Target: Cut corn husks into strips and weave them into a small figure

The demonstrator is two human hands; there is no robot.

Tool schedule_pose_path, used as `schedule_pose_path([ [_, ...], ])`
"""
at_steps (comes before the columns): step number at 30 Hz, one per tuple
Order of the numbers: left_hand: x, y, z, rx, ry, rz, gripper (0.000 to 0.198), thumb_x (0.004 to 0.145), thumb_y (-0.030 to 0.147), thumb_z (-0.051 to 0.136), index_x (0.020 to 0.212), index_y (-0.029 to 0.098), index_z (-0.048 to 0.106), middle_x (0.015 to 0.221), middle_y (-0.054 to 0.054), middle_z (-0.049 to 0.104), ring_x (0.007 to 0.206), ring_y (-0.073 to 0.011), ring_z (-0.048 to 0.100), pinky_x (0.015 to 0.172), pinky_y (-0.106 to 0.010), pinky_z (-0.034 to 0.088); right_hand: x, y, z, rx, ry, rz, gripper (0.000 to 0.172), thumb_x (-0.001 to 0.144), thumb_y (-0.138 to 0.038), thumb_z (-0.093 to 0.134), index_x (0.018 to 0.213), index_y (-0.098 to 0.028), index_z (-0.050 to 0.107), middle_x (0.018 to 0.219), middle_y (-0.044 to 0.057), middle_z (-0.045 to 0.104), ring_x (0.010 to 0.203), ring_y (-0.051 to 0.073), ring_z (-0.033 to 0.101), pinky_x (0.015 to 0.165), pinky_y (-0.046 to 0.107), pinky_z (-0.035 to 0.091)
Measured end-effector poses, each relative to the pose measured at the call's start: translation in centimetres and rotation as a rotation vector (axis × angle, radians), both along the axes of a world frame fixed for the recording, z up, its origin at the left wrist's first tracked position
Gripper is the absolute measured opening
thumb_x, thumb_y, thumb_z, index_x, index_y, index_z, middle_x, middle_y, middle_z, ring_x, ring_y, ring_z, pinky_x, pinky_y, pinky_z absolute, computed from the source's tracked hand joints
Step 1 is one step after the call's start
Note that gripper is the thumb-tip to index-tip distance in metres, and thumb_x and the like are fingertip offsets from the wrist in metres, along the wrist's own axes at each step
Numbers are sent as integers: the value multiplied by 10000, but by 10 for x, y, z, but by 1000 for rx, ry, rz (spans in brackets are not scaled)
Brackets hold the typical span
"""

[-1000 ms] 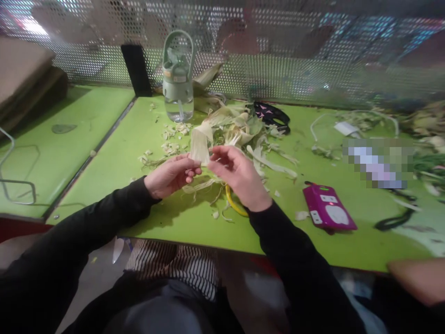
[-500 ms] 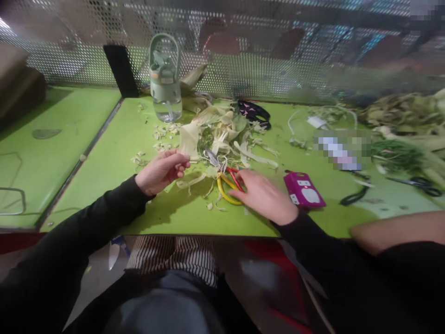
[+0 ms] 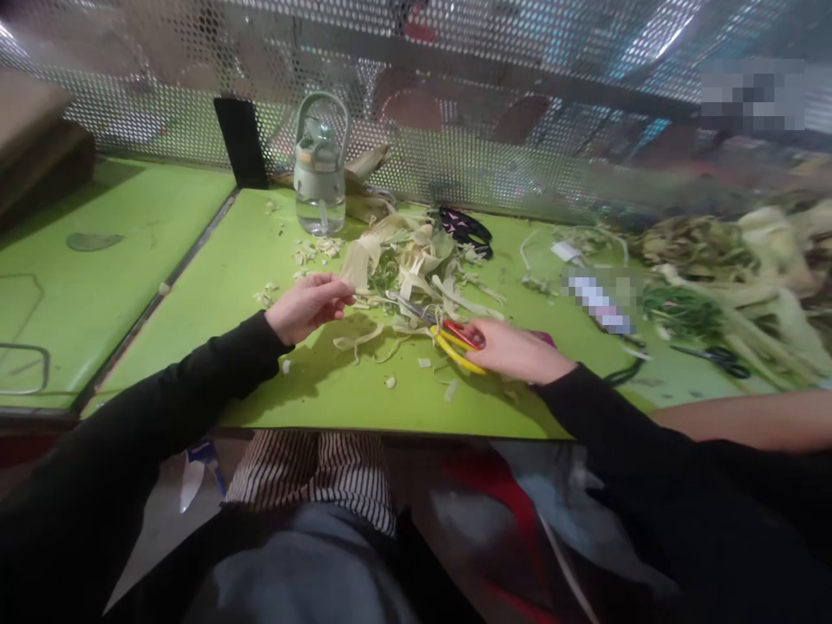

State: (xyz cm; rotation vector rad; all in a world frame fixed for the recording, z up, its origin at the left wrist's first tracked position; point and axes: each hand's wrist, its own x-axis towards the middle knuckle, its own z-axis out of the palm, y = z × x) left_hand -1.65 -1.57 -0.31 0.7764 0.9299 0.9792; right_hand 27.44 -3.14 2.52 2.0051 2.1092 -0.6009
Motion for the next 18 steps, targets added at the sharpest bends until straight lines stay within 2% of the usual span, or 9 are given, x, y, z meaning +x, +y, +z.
schedule_pose_path([
  [3,-1,2,0,-26,1,-10,223,909,-8,551,712,96,551,582,9,628,423,-10,518,480,-126,453,4,-4,16,-120,126,-4,446,731,-533,602,987,-169,585,924,101,696,804,216,636,693,310,486],
  [5,-1,3,-1,-37,2,-6,230,911,-7,548,706,96,551,578,10,625,419,-9,517,480,-125,454,1,-5,29,-139,188,-20,613,706,-661,607,1056,-159,577,1019,126,681,879,240,637,738,321,496],
  [6,-1,3,-1,-37,1,-4,231,912,-5,550,703,95,550,578,9,625,419,-8,518,480,-123,454,-2,-5,35,-103,162,-27,676,688,-698,614,1092,-158,565,1057,140,671,906,258,635,752,332,495],
  [8,-2,4,-3,-31,-3,1,229,912,0,554,703,92,552,581,8,627,419,-8,520,482,-122,454,-6,-4,44,75,-63,-15,739,656,-725,637,1126,-163,544,1062,161,663,900,295,633,738,359,476],
  [10,-3,5,-3,-31,-8,5,226,912,-2,553,704,88,557,581,9,627,417,-6,517,483,-121,452,-10,-2,47,176,-245,26,695,672,-739,608,1074,-175,547,981,153,671,839,309,633,691,367,452],
  [11,-3,5,-2,-36,-12,3,228,914,-3,549,704,85,560,579,10,625,414,-5,512,482,-121,450,-11,-2,46,167,-264,46,658,690,-746,577,1032,-185,549,932,138,673,803,304,632,669,363,443],
  [14,-4,7,-1,-49,-26,-12,248,928,-1,528,695,73,572,570,15,609,410,3,496,479,-117,440,-15,-2,40,34,-116,80,595,700,-723,549,1006,-212,535,849,82,676,740,275,640,647,346,451],
  [18,-4,7,-1,-55,-40,-38,258,924,-3,537,681,75,572,576,8,616,418,5,504,487,-115,438,-24,-6,35,-4,1,128,543,703,-618,594,1066,-217,543,888,83,701,787,288,668,677,356,479],
])
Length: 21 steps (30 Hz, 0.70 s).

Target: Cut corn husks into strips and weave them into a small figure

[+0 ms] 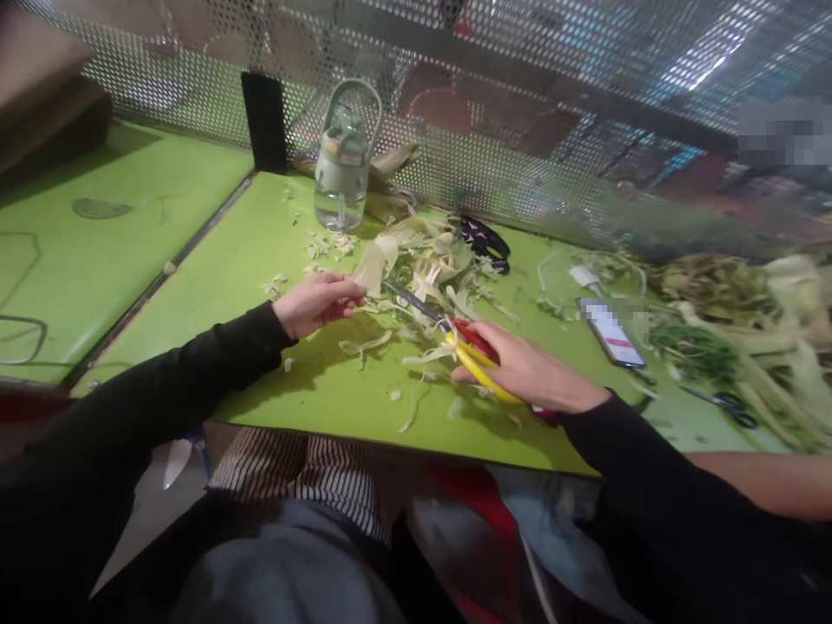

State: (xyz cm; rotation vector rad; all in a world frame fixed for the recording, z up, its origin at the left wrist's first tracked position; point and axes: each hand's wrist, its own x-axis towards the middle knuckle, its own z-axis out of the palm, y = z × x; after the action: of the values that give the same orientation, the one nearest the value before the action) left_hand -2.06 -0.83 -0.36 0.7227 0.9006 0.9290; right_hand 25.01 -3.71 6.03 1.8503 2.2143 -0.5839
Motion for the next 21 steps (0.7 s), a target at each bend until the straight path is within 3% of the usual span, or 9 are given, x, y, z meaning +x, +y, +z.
schedule_pose_path([
  [4,2,-1,-1,6,-7,-59,258,898,-10,574,662,90,550,590,-8,640,434,-7,529,492,-125,446,-8,-1,-1,-18,66,69,526,740,-509,633,1153,-194,553,985,136,754,880,318,691,739,375,504],
  [8,4,-2,-3,40,-10,-110,230,875,-27,587,677,89,569,580,-8,644,443,-19,537,502,-138,462,-5,4,-10,39,71,141,642,690,-571,685,1192,-183,587,1094,150,737,935,337,689,774,414,532],
  [13,5,-4,-3,53,-9,-137,236,874,-33,572,674,91,569,580,-13,657,442,-23,548,520,-150,478,-1,8,-20,112,99,209,613,652,-589,733,1121,-209,626,983,85,720,829,299,687,710,397,539],
  [21,4,-6,1,34,43,-165,247,867,-46,570,668,99,545,570,-20,663,436,-37,564,561,-182,509,0,7,-17,112,123,225,525,658,-562,733,1052,-221,670,860,36,721,715,244,653,643,335,499],
])
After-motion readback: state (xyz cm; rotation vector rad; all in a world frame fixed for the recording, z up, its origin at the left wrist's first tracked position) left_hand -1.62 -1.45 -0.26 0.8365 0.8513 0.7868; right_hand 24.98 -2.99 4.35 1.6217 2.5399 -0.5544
